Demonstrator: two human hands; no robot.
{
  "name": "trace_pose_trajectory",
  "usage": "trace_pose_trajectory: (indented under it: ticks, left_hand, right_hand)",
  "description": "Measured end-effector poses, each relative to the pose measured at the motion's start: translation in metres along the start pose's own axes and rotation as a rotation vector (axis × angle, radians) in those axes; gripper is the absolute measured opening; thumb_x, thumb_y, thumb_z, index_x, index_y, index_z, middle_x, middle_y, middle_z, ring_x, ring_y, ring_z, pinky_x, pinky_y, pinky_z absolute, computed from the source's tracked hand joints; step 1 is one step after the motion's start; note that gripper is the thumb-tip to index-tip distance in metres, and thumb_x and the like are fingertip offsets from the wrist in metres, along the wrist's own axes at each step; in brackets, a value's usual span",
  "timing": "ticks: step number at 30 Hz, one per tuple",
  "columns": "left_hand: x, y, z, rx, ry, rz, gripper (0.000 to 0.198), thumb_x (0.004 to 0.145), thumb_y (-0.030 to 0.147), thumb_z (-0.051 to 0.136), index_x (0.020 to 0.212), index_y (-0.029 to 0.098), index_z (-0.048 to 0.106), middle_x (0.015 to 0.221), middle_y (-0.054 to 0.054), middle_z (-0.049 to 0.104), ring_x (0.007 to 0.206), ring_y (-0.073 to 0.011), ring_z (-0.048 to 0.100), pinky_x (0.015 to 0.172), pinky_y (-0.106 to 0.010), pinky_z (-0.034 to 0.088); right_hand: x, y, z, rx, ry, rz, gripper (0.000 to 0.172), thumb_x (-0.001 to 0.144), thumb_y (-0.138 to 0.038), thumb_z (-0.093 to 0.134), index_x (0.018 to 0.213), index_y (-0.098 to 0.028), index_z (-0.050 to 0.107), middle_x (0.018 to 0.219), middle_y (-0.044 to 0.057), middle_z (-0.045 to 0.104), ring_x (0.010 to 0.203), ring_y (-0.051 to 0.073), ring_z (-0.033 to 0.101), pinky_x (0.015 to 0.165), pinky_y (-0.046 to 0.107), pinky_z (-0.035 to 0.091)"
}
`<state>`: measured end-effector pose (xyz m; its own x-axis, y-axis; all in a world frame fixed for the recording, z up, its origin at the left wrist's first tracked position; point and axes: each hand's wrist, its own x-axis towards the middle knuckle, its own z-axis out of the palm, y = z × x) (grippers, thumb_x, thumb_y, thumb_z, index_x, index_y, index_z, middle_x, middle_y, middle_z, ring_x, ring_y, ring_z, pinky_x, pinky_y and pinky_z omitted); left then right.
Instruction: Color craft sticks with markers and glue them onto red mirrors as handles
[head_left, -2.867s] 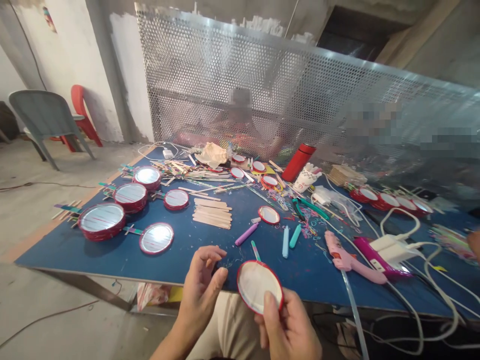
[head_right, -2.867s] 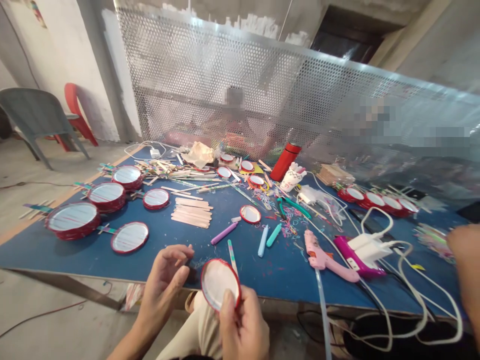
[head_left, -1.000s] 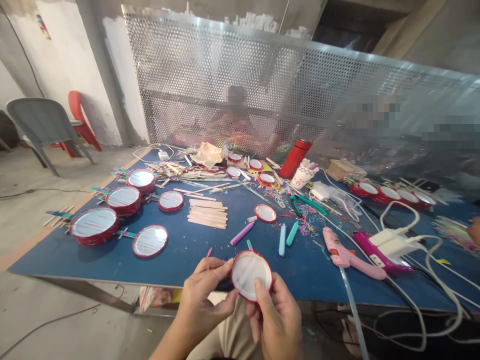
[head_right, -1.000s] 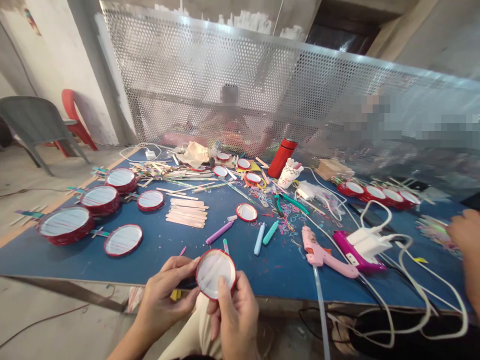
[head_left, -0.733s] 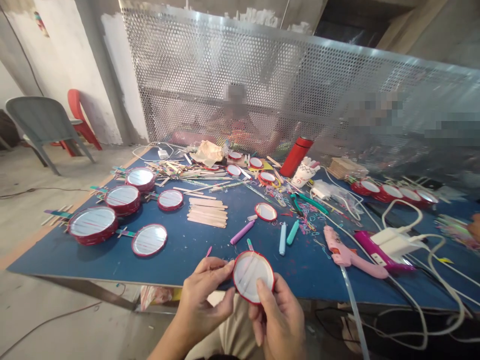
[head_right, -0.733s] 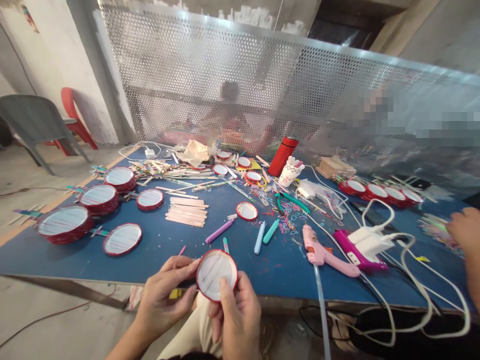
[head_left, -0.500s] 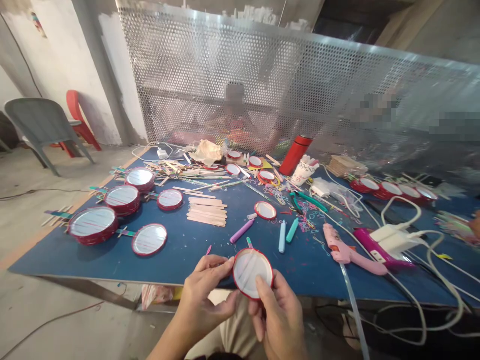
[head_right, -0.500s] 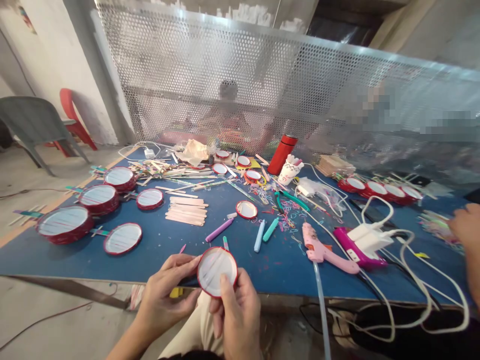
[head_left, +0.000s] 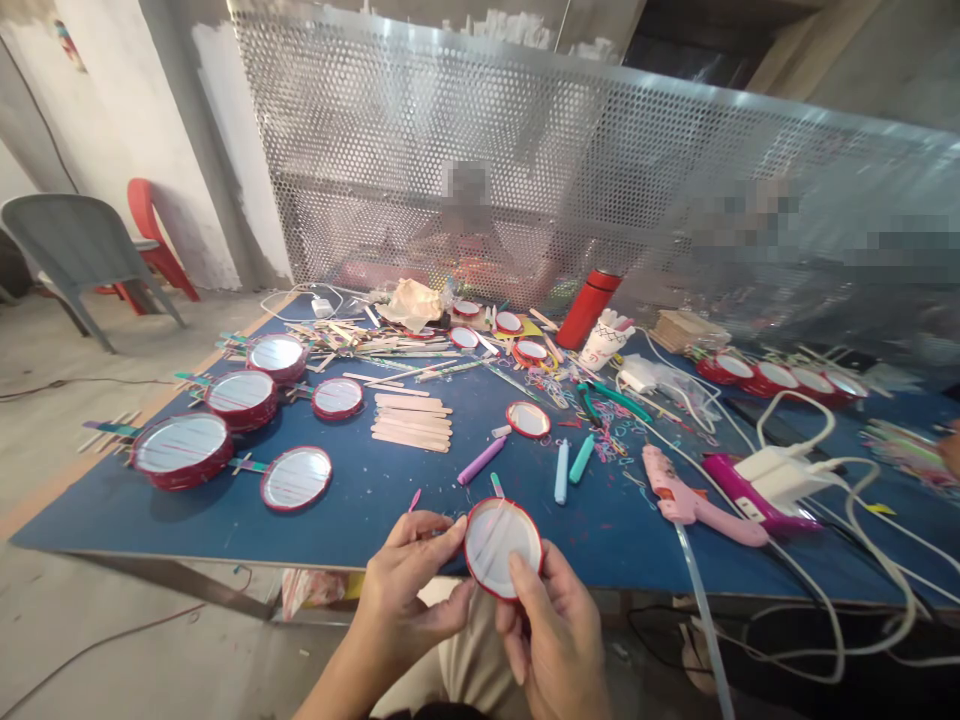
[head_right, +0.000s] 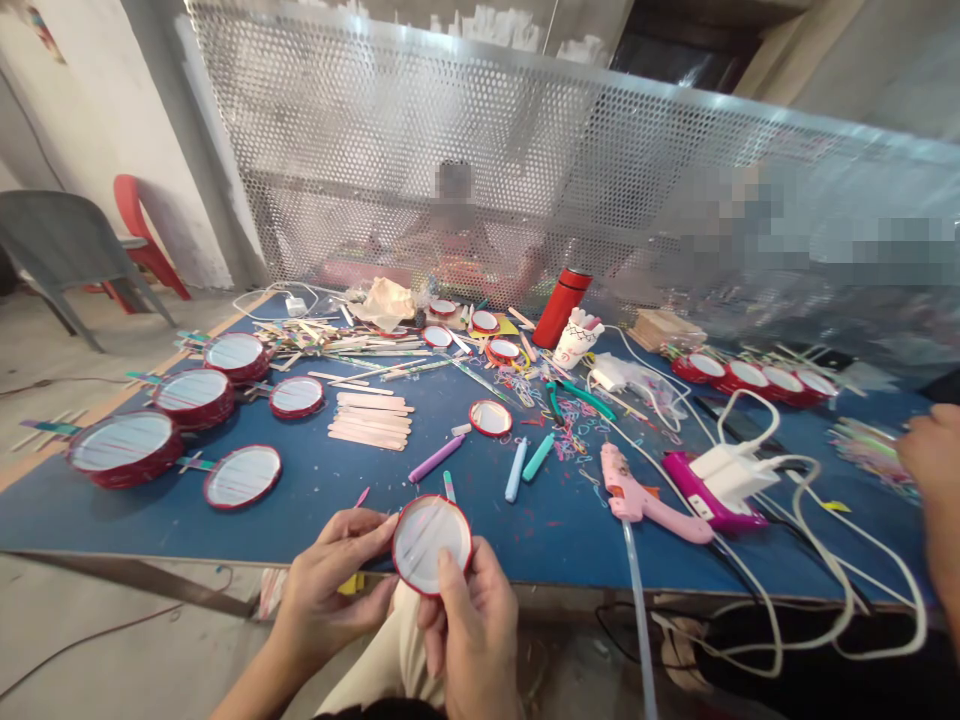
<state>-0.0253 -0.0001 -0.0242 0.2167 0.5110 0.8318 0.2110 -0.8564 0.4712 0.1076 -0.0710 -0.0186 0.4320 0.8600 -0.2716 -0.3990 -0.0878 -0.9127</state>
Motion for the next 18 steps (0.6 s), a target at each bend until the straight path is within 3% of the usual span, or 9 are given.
trace_pose_trajectory:
  ticks: [5, 8, 10, 12, 14, 16, 18]
  left_hand:
    - [-0.001, 0.002, -0.003, -0.046, -0.04, -0.035, 0.057, 0.082, 0.008, 0.065, 0.135, 0.028, 0.065, 0.087, -0.001, 0.079, 0.081, -0.0171, 0.073, 0.076, -0.026, 0.063]
    - [0.003, 0.002, -0.011, -0.171, -0.196, -0.248, 0.063, 0.082, 0.01, 0.067, 0.141, 0.033, 0.059, 0.096, 0.0, 0.081, 0.086, -0.0173, 0.076, 0.084, -0.027, 0.063]
    - [0.009, -0.001, -0.018, -0.318, -0.344, -0.457, 0.069, 0.084, 0.021, 0.073, 0.149, 0.031, 0.051, 0.092, 0.001, 0.08, 0.079, -0.0176, 0.076, 0.076, -0.025, 0.063]
    - [0.015, -0.006, -0.022, -0.419, -0.406, -0.639, 0.054, 0.084, 0.038, 0.077, 0.135, 0.025, 0.063, 0.088, -0.002, 0.078, 0.076, -0.0203, 0.074, 0.069, -0.025, 0.061]
    - [0.02, -0.009, -0.023, -0.462, -0.456, -0.781, 0.035, 0.085, 0.052, 0.073, 0.098, 0.019, 0.076, 0.079, -0.003, 0.075, 0.071, -0.0195, 0.069, 0.063, -0.024, 0.057]
    - [0.023, -0.008, -0.022, -0.476, -0.407, -0.898, 0.045, 0.083, 0.062, 0.072, 0.077, 0.018, 0.072, 0.068, -0.001, 0.067, 0.062, -0.0161, 0.06, 0.056, -0.021, 0.05]
    - [0.024, -0.005, -0.02, -0.478, -0.329, -0.969, 0.051, 0.078, 0.067, 0.073, 0.071, 0.017, 0.069, 0.062, 0.002, 0.06, 0.058, -0.0139, 0.052, 0.053, -0.019, 0.045]
  right_hand:
    - [-0.004, -0.006, 0.002, -0.001, 0.03, -0.013, 0.055, 0.071, -0.068, 0.081, 0.078, -0.018, 0.059, 0.047, -0.008, 0.052, 0.032, 0.002, 0.033, 0.031, 0.01, 0.023]
    - [-0.004, -0.007, 0.001, -0.08, 0.028, -0.053, 0.051, 0.078, -0.068, 0.075, 0.08, -0.019, 0.06, 0.048, -0.008, 0.052, 0.034, 0.002, 0.031, 0.034, 0.012, 0.022]
    - [-0.003, -0.004, 0.001, -0.19, -0.018, -0.122, 0.048, 0.083, -0.067, 0.068, 0.079, -0.02, 0.061, 0.049, -0.007, 0.051, 0.035, 0.003, 0.031, 0.035, 0.013, 0.021]
    - [0.0, 0.001, 0.003, -0.323, -0.067, -0.232, 0.046, 0.087, -0.066, 0.063, 0.076, -0.022, 0.062, 0.048, -0.007, 0.052, 0.037, 0.006, 0.036, 0.037, 0.015, 0.024]
    - [0.002, 0.003, 0.004, -0.458, -0.1, -0.361, 0.044, 0.09, -0.064, 0.06, 0.073, -0.023, 0.063, 0.047, -0.006, 0.054, 0.04, 0.009, 0.044, 0.04, 0.016, 0.028]
    - [0.002, -0.002, -0.001, -0.607, -0.146, -0.487, 0.042, 0.094, -0.06, 0.058, 0.073, -0.025, 0.066, 0.046, -0.006, 0.055, 0.041, 0.01, 0.048, 0.041, 0.017, 0.029]
    - [0.002, -0.02, -0.014, -0.814, -0.185, -0.613, 0.034, 0.097, -0.052, 0.058, 0.08, -0.027, 0.071, 0.045, -0.006, 0.057, 0.04, 0.011, 0.051, 0.042, 0.018, 0.029]
